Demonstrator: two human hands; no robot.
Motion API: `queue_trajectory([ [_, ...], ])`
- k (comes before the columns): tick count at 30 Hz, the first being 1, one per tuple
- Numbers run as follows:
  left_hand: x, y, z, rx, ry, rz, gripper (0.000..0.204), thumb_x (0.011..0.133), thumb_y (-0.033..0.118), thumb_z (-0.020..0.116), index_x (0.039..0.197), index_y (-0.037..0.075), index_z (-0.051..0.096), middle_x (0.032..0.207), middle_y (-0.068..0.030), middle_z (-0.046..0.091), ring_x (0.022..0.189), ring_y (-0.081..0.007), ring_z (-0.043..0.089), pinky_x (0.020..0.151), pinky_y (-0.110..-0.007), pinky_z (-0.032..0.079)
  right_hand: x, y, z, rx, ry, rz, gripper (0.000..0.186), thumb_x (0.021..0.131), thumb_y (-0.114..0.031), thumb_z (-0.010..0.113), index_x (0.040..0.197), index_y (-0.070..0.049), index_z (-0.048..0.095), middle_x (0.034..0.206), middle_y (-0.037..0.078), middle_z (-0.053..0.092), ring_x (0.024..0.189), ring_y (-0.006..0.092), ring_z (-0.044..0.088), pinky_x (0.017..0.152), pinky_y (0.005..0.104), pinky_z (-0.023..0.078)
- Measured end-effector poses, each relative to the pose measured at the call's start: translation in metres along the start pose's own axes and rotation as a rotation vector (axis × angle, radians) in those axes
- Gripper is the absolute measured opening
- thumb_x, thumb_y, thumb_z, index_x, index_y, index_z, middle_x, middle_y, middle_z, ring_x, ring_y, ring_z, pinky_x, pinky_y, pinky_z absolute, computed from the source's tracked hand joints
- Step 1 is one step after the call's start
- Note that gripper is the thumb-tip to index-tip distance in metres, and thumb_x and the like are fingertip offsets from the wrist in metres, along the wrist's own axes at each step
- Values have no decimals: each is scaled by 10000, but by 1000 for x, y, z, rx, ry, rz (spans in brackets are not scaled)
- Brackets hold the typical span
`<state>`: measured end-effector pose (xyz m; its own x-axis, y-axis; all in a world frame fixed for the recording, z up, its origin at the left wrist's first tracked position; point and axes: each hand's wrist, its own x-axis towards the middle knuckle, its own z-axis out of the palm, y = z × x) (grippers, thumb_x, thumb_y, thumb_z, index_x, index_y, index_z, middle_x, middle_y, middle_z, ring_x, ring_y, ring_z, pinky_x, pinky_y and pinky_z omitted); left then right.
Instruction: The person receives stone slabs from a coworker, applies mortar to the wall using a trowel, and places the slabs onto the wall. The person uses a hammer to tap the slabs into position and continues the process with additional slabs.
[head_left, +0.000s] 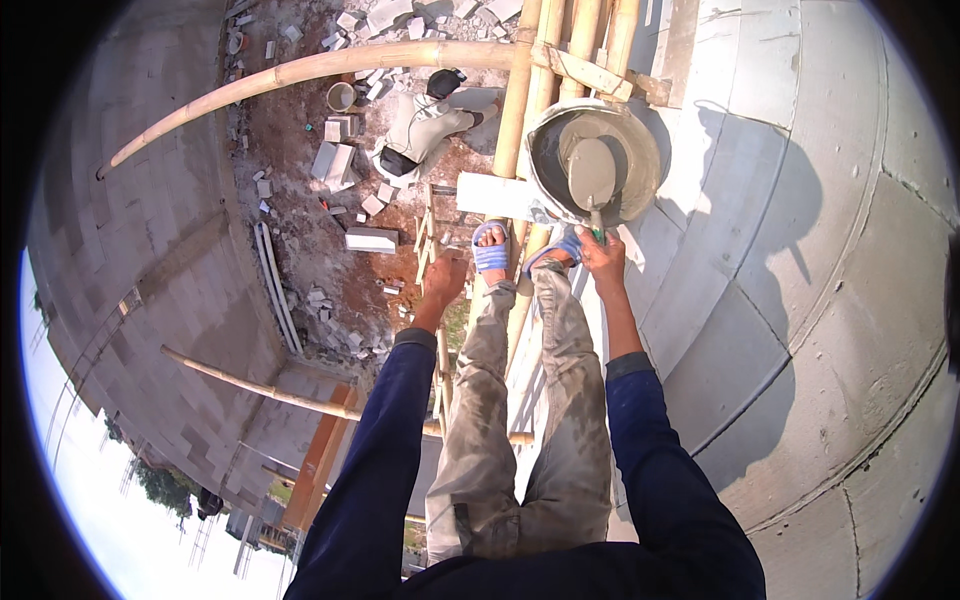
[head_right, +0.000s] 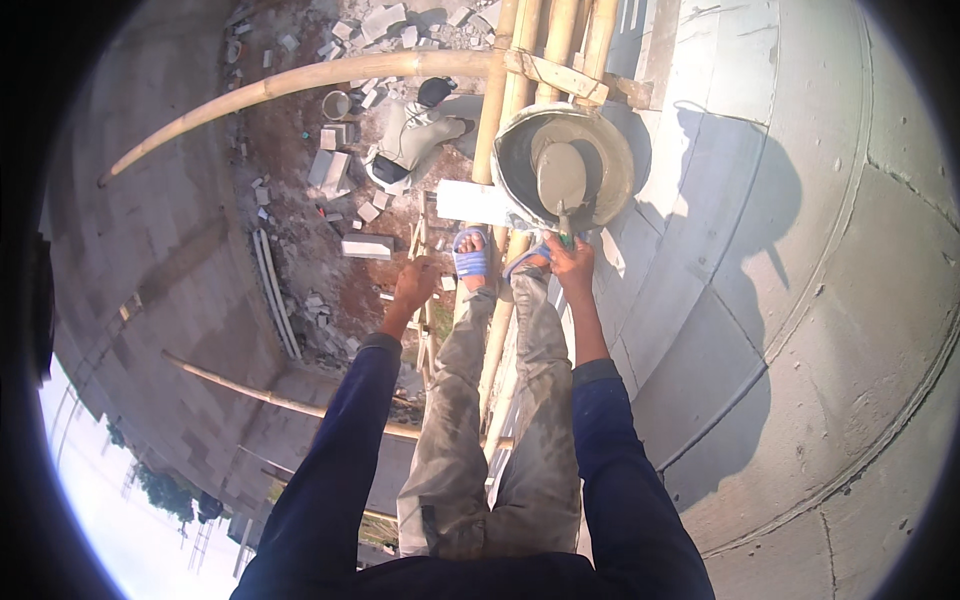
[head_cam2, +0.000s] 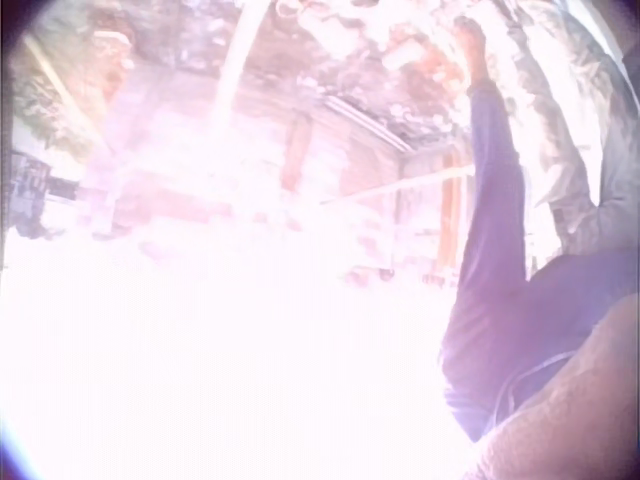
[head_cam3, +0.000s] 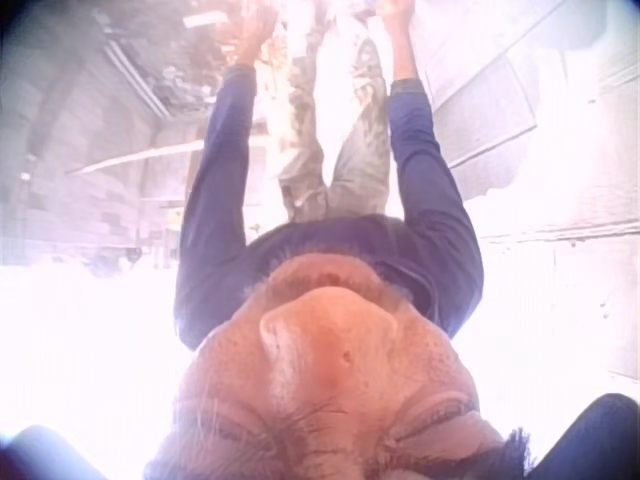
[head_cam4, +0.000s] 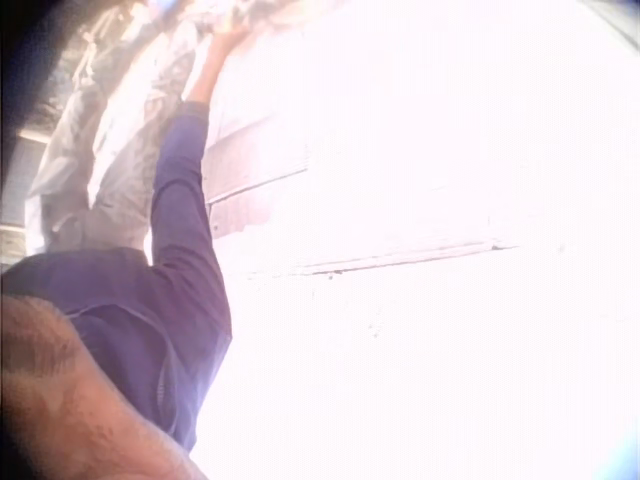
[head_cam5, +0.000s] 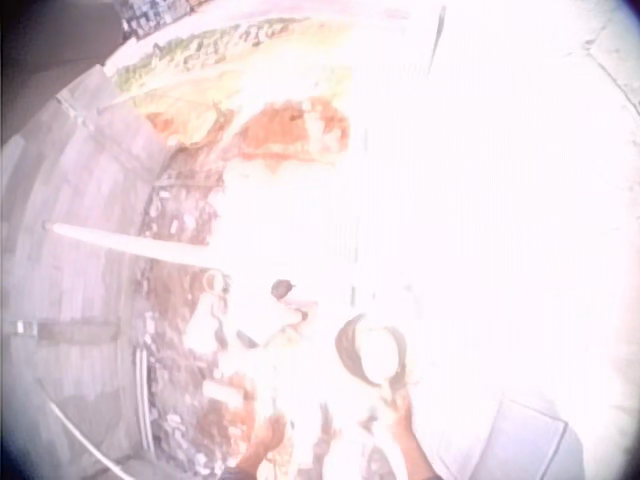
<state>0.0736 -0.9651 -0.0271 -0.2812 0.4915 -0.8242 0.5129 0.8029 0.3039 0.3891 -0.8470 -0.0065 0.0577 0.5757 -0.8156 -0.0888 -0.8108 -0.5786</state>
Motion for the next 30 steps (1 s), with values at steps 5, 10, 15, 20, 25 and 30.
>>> queue_trajectory([
  [5, 49, 41, -19, 98, -2, 104, 447, 982, 371, 593, 1307, 86, 707, 1209, -287, 733, 1182, -457, 687, 1047, -520, 524, -25, -6, 26, 55, 112, 54, 183, 962, -229, 812, 985, -83, 706, 719, -63, 549, 572, 46, 477, 494, 242, 370],
  [10, 73, 84, -35, 69, 60, 211, 464, 979, 397, 650, 1286, 55, 713, 1201, -284, 734, 1175, -458, 691, 1005, -515, 542, -37, 1, 43, 29, 172, 18, 308, 1006, -319, 751, 1013, -19, 680, 701, -20, 537, 557, 95, 502, 471, 282, 412],
  [15, 80, 83, -24, 37, 41, 248, 466, 981, 381, 639, 1268, 20, 705, 1145, -298, 741, 1130, -466, 702, 1001, -527, 539, -35, 3, 57, 66, 190, -56, 344, 1033, -318, 714, 1011, 23, 672, 715, 36, 562, 572, 135, 535, 470, 303, 467],
  [20, 72, 55, -9, 91, -29, 160, 463, 972, 334, 610, 1298, 14, 694, 1179, -322, 727, 1176, -460, 687, 1040, -518, 527, -28, 11, 59, 101, 246, 11, 332, 1041, -313, 696, 1049, 17, 666, 706, 28, 564, 576, 130, 542, 470, 306, 474],
  [25, 69, 10, 7, 146, -139, 6, 474, 986, 353, 580, 1352, 74, 692, 1325, -271, 697, 1299, -431, 632, 1109, -505, 496, -24, 5, 65, 158, 284, 15, 293, 1023, -316, 724, 935, -52, 632, 687, 8, 553, 536, 137, 512, 491, 316, 428],
  [30, 84, -67, 32, 262, -157, 15, 486, 993, 373, 582, 1388, 107, 677, 1389, -236, 679, 1322, -408, 627, 1118, -493, 499, -23, 3, 74, 167, 246, 14, 306, 1022, -313, 725, 923, -50, 602, 664, 5, 509, 520, 141, 497, 478, 324, 412],
])
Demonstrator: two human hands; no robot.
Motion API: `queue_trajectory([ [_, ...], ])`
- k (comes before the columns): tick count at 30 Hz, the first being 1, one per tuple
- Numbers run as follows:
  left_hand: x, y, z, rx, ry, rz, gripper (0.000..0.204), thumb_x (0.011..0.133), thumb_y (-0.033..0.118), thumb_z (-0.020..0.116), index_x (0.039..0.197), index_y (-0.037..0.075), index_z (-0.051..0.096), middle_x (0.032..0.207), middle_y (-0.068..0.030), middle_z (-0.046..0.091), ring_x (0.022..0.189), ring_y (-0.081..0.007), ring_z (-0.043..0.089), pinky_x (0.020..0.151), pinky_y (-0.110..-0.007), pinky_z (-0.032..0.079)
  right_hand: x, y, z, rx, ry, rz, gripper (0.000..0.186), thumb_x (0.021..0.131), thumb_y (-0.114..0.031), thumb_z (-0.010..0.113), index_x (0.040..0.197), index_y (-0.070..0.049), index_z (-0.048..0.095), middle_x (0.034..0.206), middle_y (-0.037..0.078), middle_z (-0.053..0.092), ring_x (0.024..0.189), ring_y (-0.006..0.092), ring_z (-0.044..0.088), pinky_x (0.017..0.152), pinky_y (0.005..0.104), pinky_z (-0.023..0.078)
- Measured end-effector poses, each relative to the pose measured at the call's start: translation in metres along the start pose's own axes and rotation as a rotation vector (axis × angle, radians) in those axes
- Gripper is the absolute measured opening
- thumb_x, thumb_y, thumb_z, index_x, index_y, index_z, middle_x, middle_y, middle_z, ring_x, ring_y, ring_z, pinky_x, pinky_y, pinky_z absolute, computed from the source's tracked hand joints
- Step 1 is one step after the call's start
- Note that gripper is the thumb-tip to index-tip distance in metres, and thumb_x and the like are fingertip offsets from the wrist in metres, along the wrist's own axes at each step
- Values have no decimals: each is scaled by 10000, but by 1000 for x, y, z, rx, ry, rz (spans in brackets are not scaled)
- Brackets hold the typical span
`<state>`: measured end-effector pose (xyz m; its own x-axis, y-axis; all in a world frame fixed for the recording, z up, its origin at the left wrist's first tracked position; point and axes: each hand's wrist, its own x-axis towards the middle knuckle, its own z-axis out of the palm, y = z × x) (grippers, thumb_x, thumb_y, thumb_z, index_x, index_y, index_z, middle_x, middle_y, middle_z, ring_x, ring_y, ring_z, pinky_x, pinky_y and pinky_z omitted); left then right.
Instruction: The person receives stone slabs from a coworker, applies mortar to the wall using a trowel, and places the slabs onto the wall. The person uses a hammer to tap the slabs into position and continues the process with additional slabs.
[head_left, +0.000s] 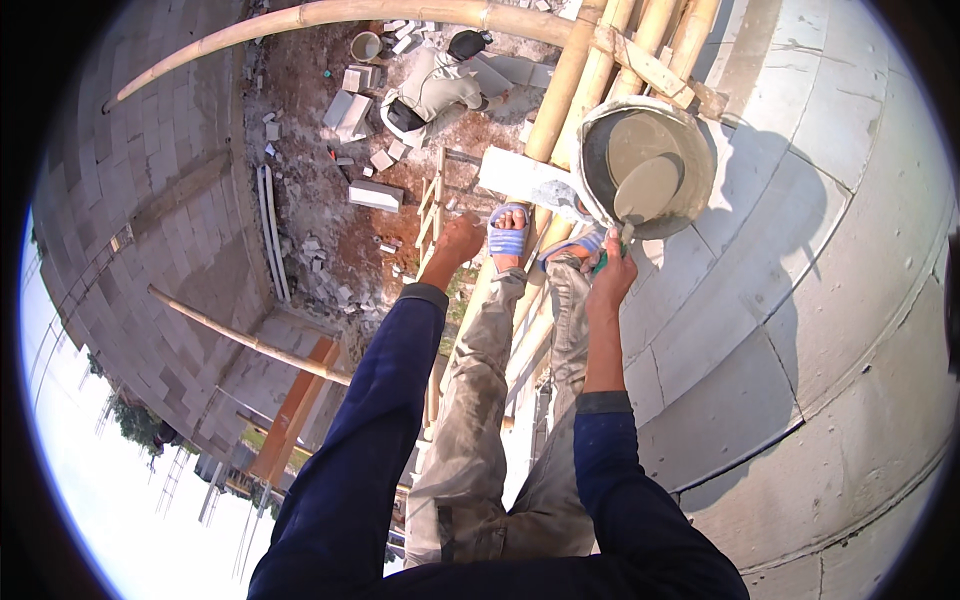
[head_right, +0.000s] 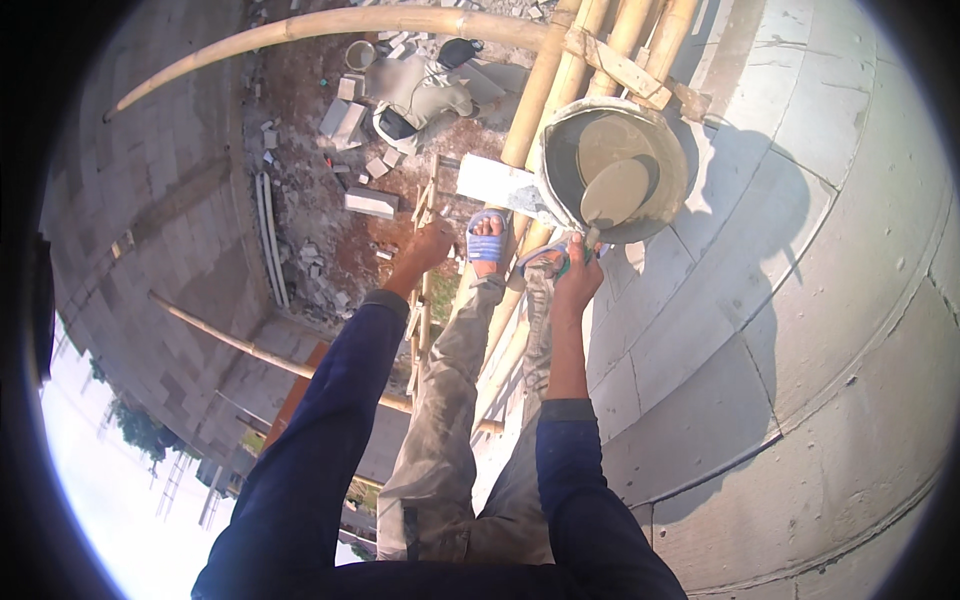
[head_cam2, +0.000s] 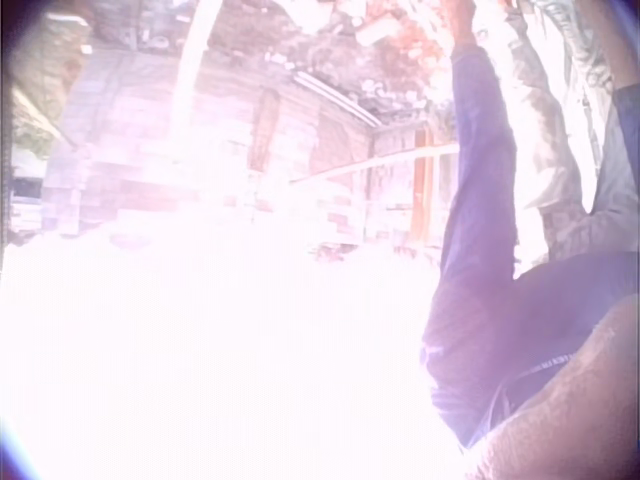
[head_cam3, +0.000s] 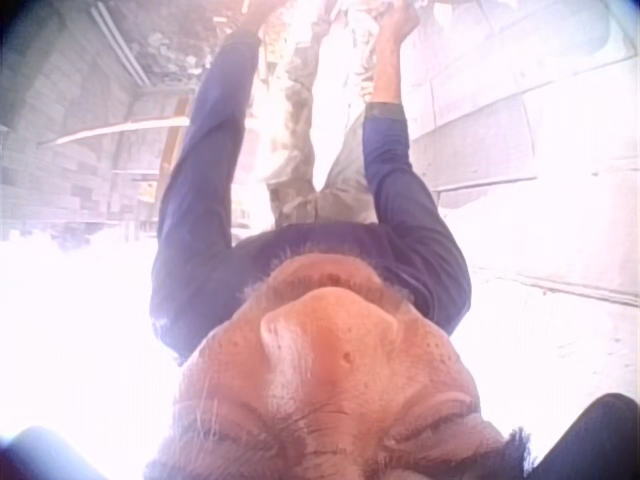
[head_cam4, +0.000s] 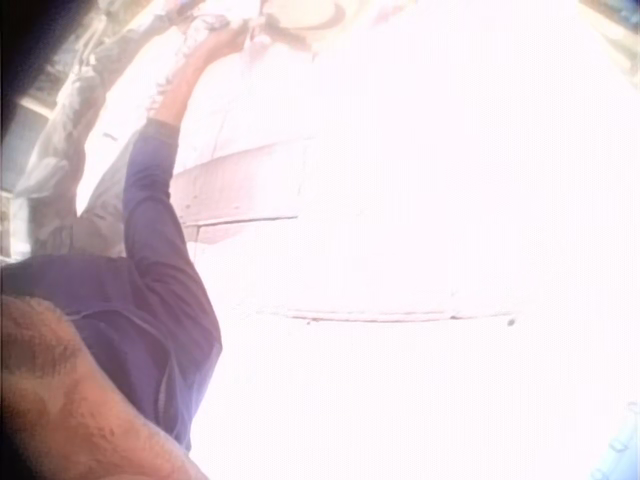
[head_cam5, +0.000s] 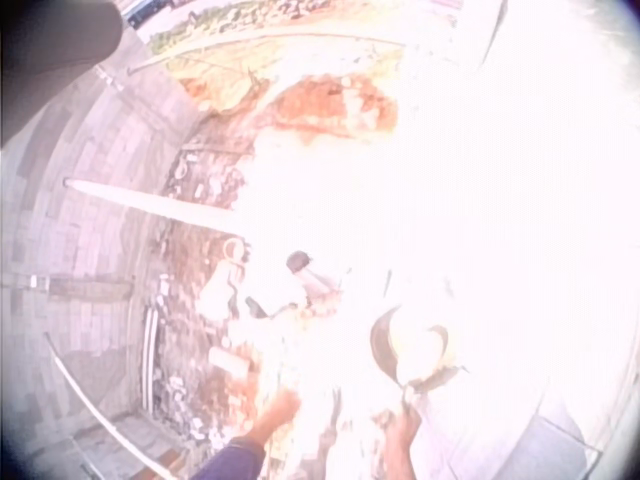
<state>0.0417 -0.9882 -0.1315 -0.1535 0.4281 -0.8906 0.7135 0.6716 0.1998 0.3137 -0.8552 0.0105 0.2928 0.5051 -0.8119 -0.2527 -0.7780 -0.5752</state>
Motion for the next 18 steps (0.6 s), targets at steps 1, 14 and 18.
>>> queue_trajectory([
  [1, 2, -3, 2, 1, 1, -3, 490, 992, 376, 585, 1393, 109, 674, 1394, -233, 676, 1322, -406, 628, 1118, -491, 500, 2, 1, 0, -4, -4, 0, 308, 1022, -313, 724, 925, -48, 601, 666, 6, 509, 520, 140, 496, 478, 323, 408],
  [14, 14, 101, -90, -200, 125, 35, 508, 977, 376, 624, 1360, 48, 682, 1291, -281, 710, 1249, -444, 656, 1111, -495, 495, 4, -7, 8, -60, 66, 0, 326, 1021, -343, 736, 956, -48, 614, 655, 1, 529, 525, 125, 502, 473, 308, 393],
  [18, 25, 105, -91, -203, 187, 63, 486, 987, 376, 655, 1344, 49, 686, 1211, -266, 746, 1197, -427, 693, 1054, -496, 522, 9, -5, 2, -107, 64, 11, 330, 1023, -357, 734, 961, -54, 618, 649, -2, 541, 524, 120, 501, 473, 302, 394],
])
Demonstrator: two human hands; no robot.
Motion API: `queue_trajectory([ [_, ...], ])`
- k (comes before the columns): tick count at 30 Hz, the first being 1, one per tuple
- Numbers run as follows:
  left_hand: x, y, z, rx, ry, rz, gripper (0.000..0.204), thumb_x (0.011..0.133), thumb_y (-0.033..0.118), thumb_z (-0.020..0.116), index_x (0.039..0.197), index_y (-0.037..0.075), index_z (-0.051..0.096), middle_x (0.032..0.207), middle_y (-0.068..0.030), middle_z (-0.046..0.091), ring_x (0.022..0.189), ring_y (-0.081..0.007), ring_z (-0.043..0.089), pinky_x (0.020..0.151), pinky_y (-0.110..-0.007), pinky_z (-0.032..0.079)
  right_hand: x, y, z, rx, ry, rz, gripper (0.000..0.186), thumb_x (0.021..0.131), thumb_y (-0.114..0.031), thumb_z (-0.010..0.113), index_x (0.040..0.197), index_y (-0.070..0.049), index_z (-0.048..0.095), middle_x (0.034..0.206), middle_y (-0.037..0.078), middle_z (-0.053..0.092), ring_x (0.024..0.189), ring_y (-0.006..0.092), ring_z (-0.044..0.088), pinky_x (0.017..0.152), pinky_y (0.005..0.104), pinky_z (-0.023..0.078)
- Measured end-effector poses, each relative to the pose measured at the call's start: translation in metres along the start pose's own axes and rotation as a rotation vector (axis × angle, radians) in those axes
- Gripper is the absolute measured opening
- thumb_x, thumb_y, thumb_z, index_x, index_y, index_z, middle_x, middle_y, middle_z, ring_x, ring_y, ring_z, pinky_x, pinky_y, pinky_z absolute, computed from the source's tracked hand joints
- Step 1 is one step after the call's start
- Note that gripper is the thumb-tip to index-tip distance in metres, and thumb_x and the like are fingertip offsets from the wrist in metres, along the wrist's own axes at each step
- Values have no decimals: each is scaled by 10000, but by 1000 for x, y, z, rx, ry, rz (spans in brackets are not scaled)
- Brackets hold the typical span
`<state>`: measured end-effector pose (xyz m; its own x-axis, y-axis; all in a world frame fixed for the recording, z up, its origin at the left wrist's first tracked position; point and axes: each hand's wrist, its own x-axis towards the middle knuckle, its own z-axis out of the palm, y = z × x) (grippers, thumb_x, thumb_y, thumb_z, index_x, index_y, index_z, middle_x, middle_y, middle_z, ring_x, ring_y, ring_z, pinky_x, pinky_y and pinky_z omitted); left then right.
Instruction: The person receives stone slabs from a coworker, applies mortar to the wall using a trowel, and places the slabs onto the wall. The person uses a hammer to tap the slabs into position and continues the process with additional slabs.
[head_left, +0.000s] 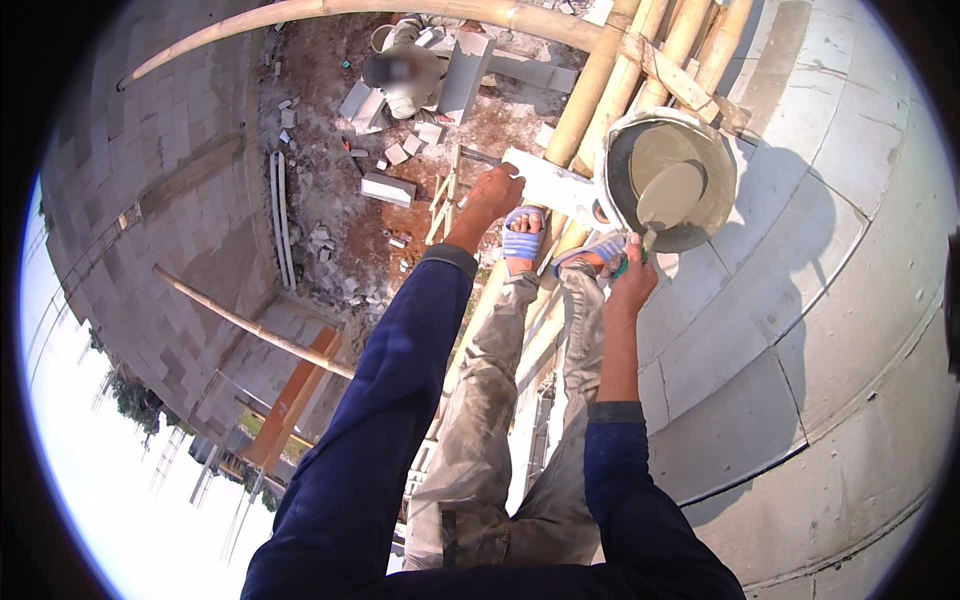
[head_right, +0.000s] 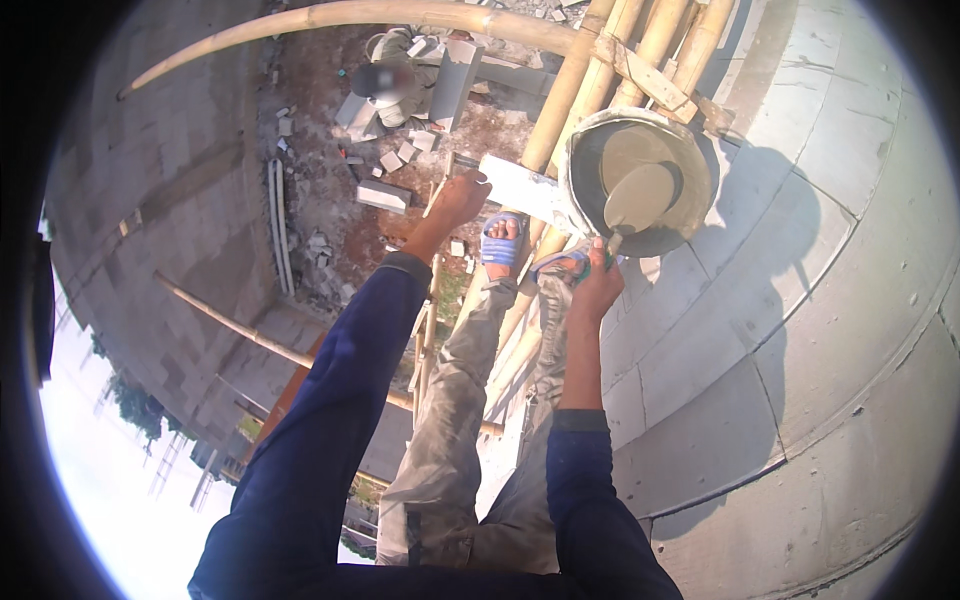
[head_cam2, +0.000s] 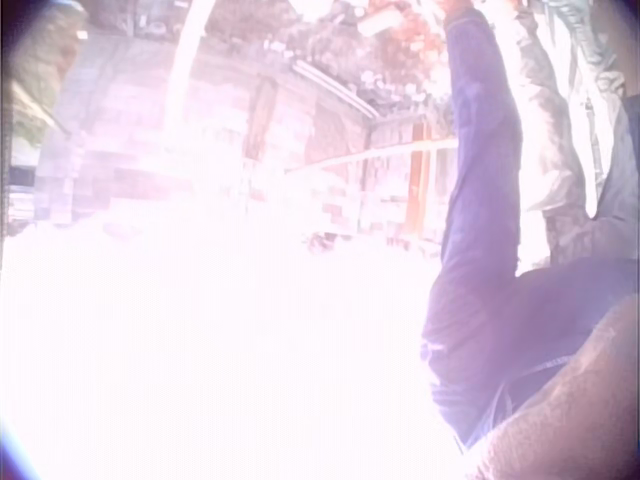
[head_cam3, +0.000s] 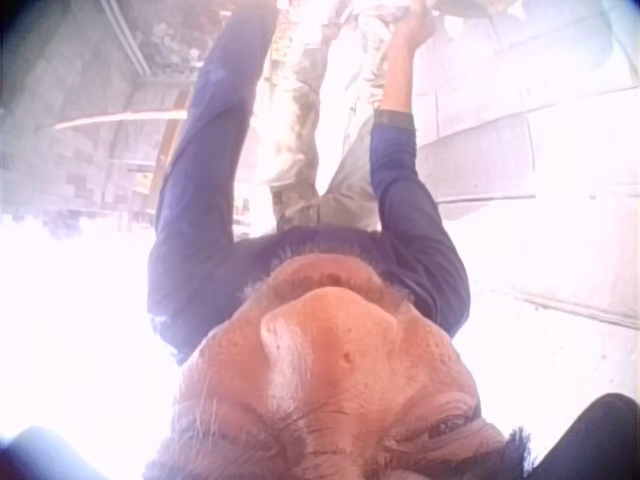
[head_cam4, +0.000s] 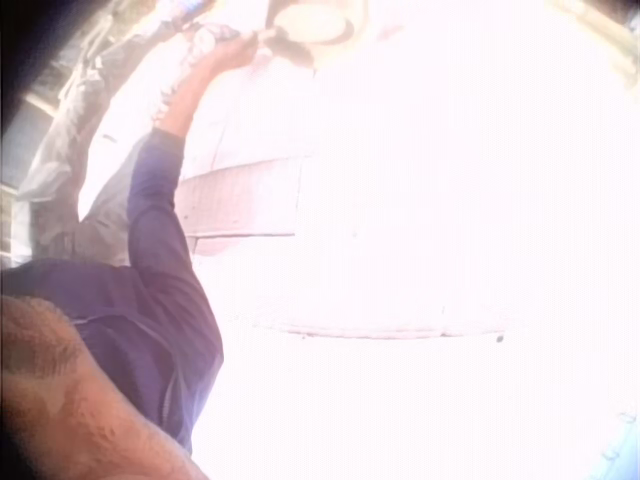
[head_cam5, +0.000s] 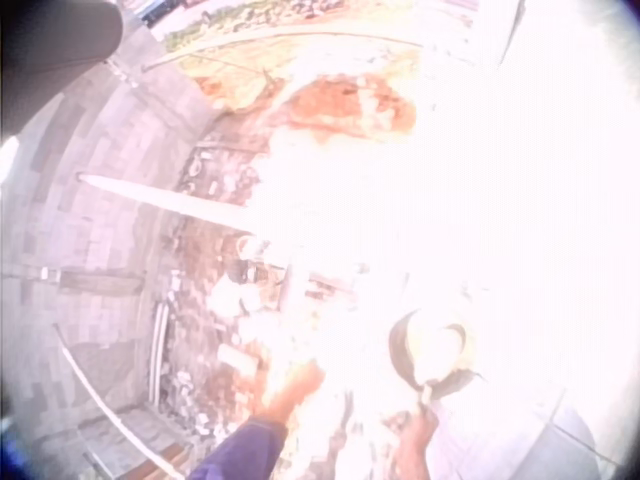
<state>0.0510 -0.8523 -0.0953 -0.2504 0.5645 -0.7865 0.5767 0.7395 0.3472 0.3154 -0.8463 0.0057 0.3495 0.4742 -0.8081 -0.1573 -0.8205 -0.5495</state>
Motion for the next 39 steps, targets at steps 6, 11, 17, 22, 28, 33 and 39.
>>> queue_trajectory([
  [6, 3, -3, 0, 87, 77, -120, 562, 965, 425, 664, 1364, 27, 657, 1310, -279, 705, 1252, -447, 665, 1092, -515, 506, 5, 4, -2, -2, 1, -11, 363, 1012, -400, 743, 974, -59, 623, 647, -3, 540, 524, 114, 500, 473, 284, 388],
  [11, 16, -18, -8, 102, 185, -227, 679, 946, 471, 663, 1354, -68, 593, 1269, -363, 684, 1251, -473, 657, 1092, -524, 507, -1, -6, 3, -5, -1, -5, 388, 999, -423, 755, 962, -62, 620, 646, -7, 537, 523, 111, 500, 474, 276, 380],
  [17, 32, -33, -13, 48, 311, -189, 852, 923, 496, 691, 1430, -141, 440, 1299, -344, 664, 1217, -441, 676, 1050, -464, 540, 3, -7, 0, -21, -13, -17, 395, 1017, -388, 726, 960, -7, 635, 717, 30, 584, 553, 138, 538, 504, 309, 418],
  [22, 42, -25, -17, -11, 297, -293, 945, 891, 496, 734, 1470, -153, 365, 1388, -351, 594, 1275, -454, 627, 1097, -460, 506, 0, -13, 5, -14, -4, -22, 383, 1018, -378, 725, 944, -17, 622, 686, 24, 570, 540, 141, 526, 492, 312, 398],
  [28, 43, -23, -20, -53, 350, -487, 1270, 802, 549, 832, 1626, -110, 125, 1643, -333, 305, 1532, -435, 354, 1227, -522, 362, 7, -13, 5, 26, -1, -17, 368, 1018, -366, 731, 924, -33, 608, 674, 26, 567, 540, 138, 529, 488, 305, 395],
  [33, 22, -48, -10, 45, 384, -686, 1407, 768, 584, 859, 1665, -63, -10, 1715, -333, 131, 1622, -440, 157, 1298, -552, 217, 3, -22, 8, 61, 19, -25, 352, 1002, -319, 766, 863, -49, 586, 655, 5, 508, 557, 139, 488, 523, 318, 403],
  [39, -30, -77, 16, -19, 577, -391, 762, 734, 331, 883, 1229, 1, 406, 1219, -285, 579, 1144, -509, 628, 987, -571, 532, 3, -18, 7, 53, -9, -41, 314, 1021, -305, 738, 933, -29, 617, 673, 10, 547, 552, 122, 518, 467, 295, 426],
])
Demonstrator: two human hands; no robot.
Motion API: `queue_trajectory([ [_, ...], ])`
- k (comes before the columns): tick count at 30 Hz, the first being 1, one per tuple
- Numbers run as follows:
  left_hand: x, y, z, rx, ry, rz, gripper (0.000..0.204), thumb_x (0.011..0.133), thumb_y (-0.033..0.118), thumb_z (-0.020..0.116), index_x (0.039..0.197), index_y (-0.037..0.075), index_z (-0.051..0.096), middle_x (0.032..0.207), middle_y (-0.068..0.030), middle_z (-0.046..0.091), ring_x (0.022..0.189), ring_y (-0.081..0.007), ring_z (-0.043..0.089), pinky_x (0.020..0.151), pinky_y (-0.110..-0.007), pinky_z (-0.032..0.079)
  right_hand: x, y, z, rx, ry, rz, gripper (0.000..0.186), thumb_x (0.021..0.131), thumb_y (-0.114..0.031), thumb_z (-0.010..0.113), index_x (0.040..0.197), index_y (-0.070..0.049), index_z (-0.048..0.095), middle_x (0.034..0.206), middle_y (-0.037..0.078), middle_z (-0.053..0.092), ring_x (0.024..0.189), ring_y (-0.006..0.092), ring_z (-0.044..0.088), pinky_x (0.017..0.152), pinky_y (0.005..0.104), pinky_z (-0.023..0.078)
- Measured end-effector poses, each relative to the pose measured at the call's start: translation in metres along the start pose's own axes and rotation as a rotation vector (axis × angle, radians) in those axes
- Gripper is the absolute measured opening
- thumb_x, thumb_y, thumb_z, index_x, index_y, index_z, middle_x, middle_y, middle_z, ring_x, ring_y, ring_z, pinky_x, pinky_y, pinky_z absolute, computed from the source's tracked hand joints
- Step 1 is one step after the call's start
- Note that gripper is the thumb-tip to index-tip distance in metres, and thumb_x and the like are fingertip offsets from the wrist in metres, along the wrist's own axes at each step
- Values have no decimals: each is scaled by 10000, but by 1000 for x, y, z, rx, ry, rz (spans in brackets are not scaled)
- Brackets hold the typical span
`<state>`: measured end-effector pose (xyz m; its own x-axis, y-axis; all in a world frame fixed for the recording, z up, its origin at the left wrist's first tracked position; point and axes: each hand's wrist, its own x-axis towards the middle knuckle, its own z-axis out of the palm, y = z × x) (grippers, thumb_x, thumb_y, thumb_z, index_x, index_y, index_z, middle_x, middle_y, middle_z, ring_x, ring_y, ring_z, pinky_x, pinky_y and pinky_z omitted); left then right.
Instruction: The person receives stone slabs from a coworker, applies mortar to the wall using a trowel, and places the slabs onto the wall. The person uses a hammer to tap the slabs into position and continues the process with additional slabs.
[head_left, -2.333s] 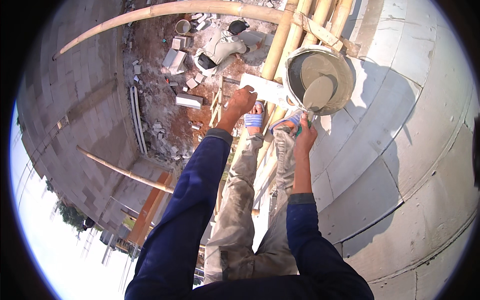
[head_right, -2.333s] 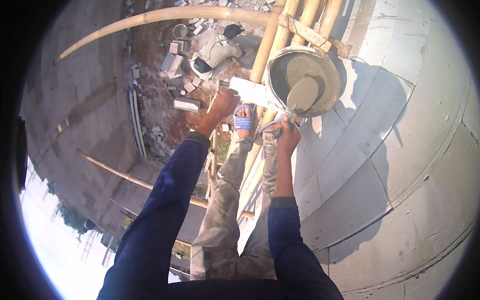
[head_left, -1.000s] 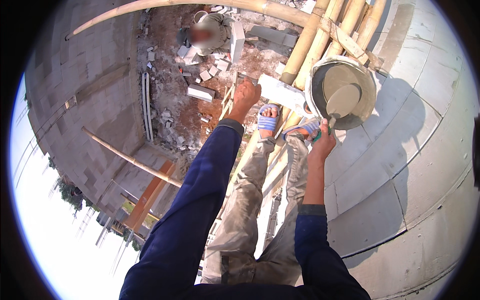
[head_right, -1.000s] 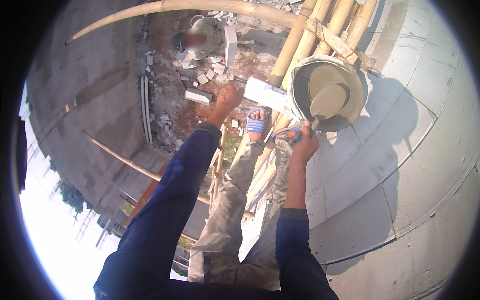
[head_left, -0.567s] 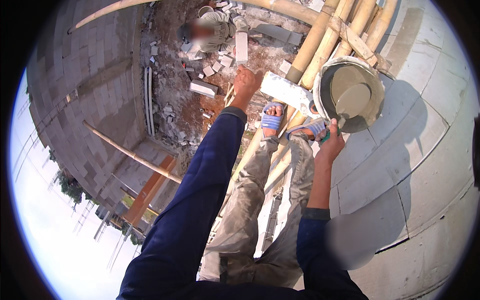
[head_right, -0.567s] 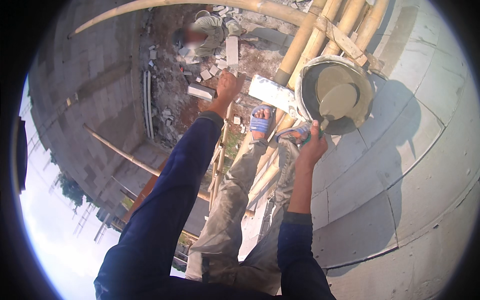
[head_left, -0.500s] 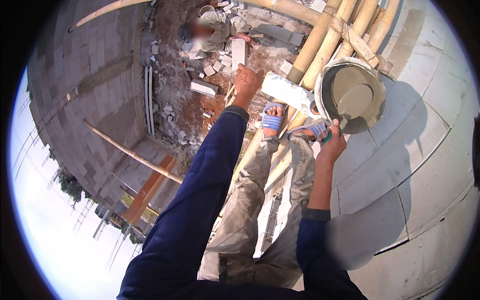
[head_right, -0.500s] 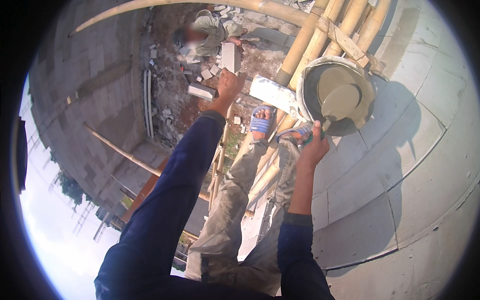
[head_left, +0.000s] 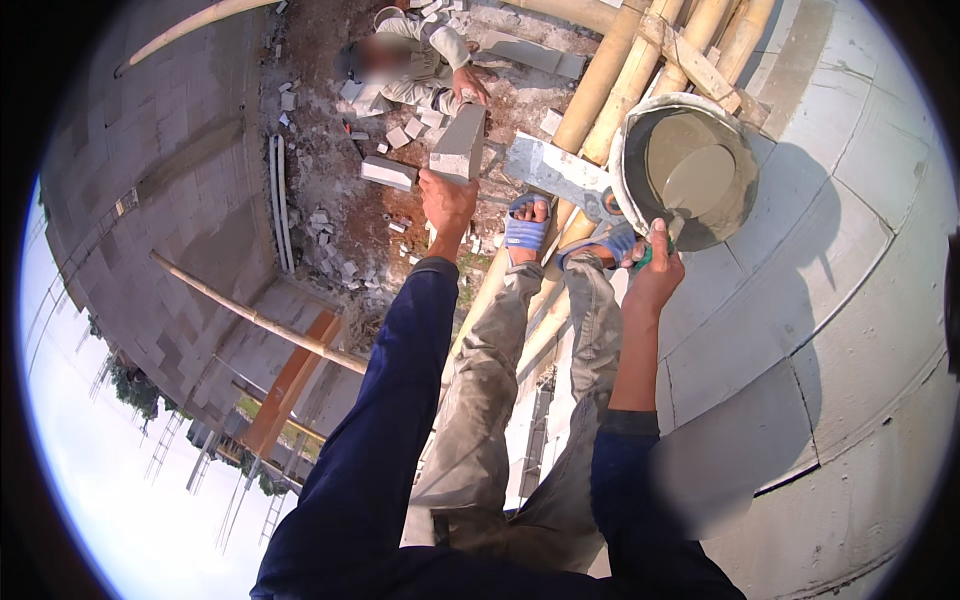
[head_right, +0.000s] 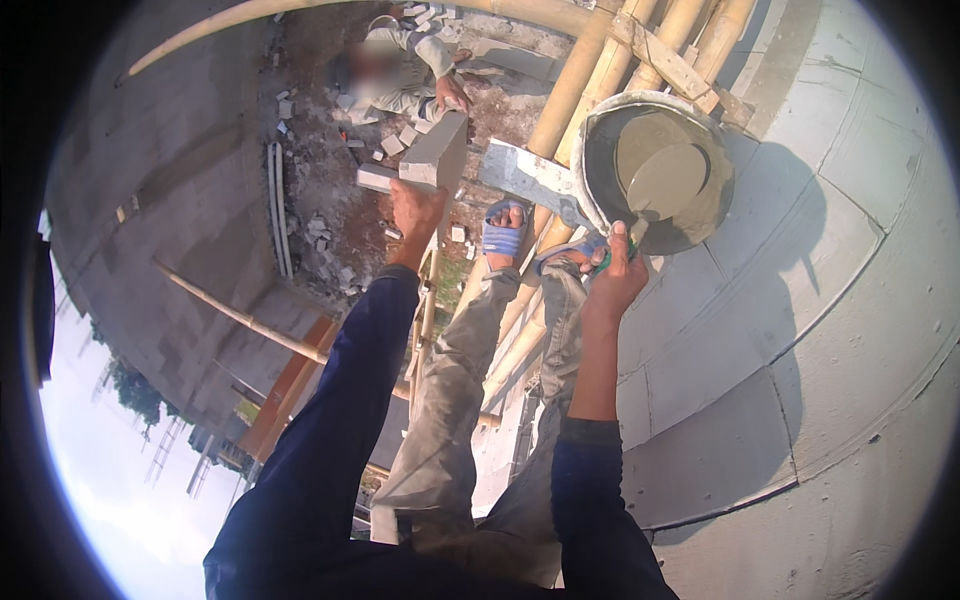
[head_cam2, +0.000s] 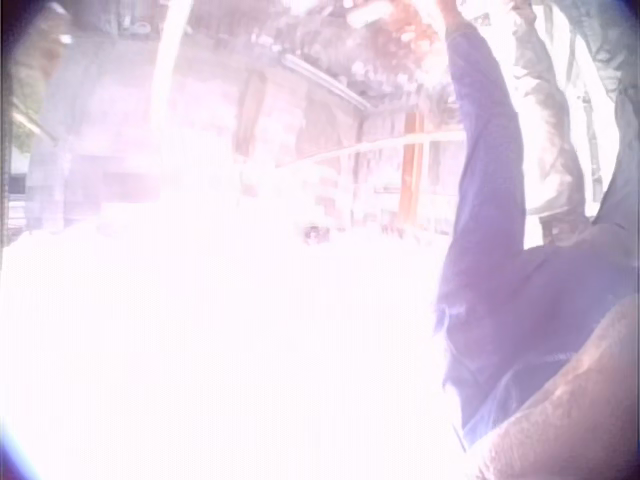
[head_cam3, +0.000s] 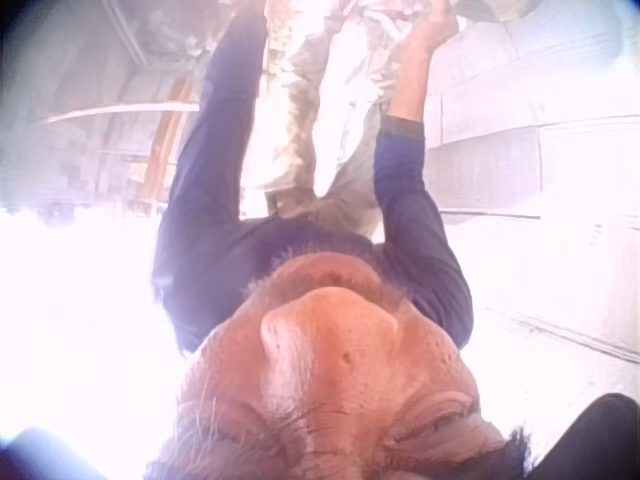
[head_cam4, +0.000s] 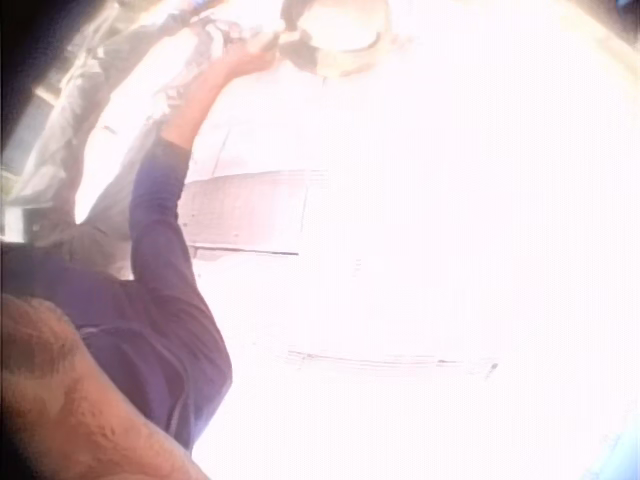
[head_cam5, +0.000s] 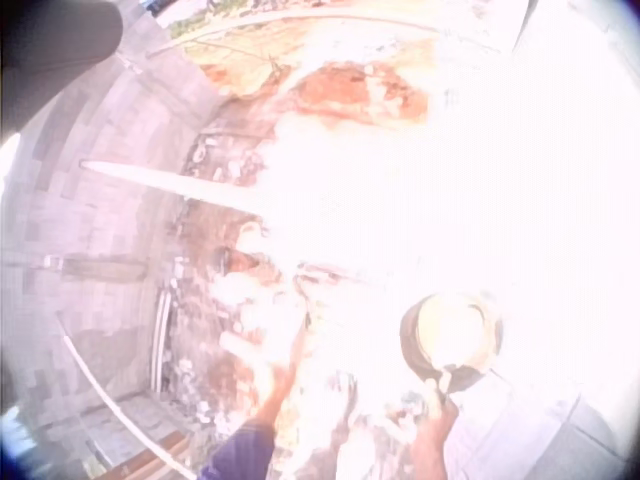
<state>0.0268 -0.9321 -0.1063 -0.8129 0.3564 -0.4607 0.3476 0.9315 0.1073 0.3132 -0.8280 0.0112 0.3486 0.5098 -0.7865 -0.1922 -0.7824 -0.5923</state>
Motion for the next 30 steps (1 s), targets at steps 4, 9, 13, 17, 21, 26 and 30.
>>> queue_trajectory([
  [4, -38, -22, -42, 32, 19, -14, 831, 730, 392, 895, 1257, -47, 427, 1155, -302, 662, 1043, -516, 688, 915, -579, 557, -1, 1, -1, 49, -40, 1, 300, 1006, -292, 770, 938, -30, 641, 689, 8, 553, 566, 107, 530, 468, 284, 438],
  [9, -105, -67, -181, -62, 58, 21, 877, 684, 376, 948, 1282, -63, 477, 1087, -305, 718, 969, -507, 725, 869, -546, 562, 5, 10, -9, 107, -19, 38, 256, 982, -247, 806, 1005, -32, 668, 820, 17, 609, 602, 102, 542, 458, 294, 447],
  [13, -194, -8, -320, 107, 26, 135, 858, 681, 313, 946, 1320, -36, 492, 1078, -266, 729, 958, -442, 751, 859, -492, 597, 3, 3, -15, 99, -46, 43, 266, 973, -257, 814, 1026, -40, 670, 855, 7, 598, 641, 104, 542, 466, 291, 453],
  [17, -242, 42, -389, 194, -84, 270, 873, 638, 264, 959, 1361, 27, 530, 1122, -231, 722, 1016, -393, 752, 897, -475, 603, 2, -4, -23, 95, -100, 15, 241, 983, -255, 799, 978, -61, 656, 801, 0, 578, 631, 99, 535, 487, 292, 455],
  [21, -248, 62, -396, 239, -212, 487, 939, 619, 259, 985, 1417, 51, 538, 1226, -192, 706, 1107, -386, 723, 944, -464, 587, -13, -18, -26, -46, -169, -122, 256, 981, -276, 803, 943, -69, 657, 720, -17, 558, 623, 94, 531, 509, 292, 455],
  [26, -246, 83, -364, 234, -281, 687, 891, 645, 237, 959, 1402, 42, 531, 1290, -178, 687, 1141, -394, 698, 962, -482, 579, -19, -22, -45, -148, -210, -214, 287, 979, -287, 804, 901, -42, 677, 720, -13, 582, 632, 85, 505, 590, 291, 445],
  [30, -246, 100, -347, 248, -279, 858, 789, 683, 179, 899, 1365, 25, 534, 1334, -166, 653, 1177, -380, 669, 995, -479, 559, -28, -38, -59, -165, -240, -151, 254, 996, -259, 781, 892, -42, 698, 717, -27, 580, 658, 74, 499, 628, 276, 419],
])
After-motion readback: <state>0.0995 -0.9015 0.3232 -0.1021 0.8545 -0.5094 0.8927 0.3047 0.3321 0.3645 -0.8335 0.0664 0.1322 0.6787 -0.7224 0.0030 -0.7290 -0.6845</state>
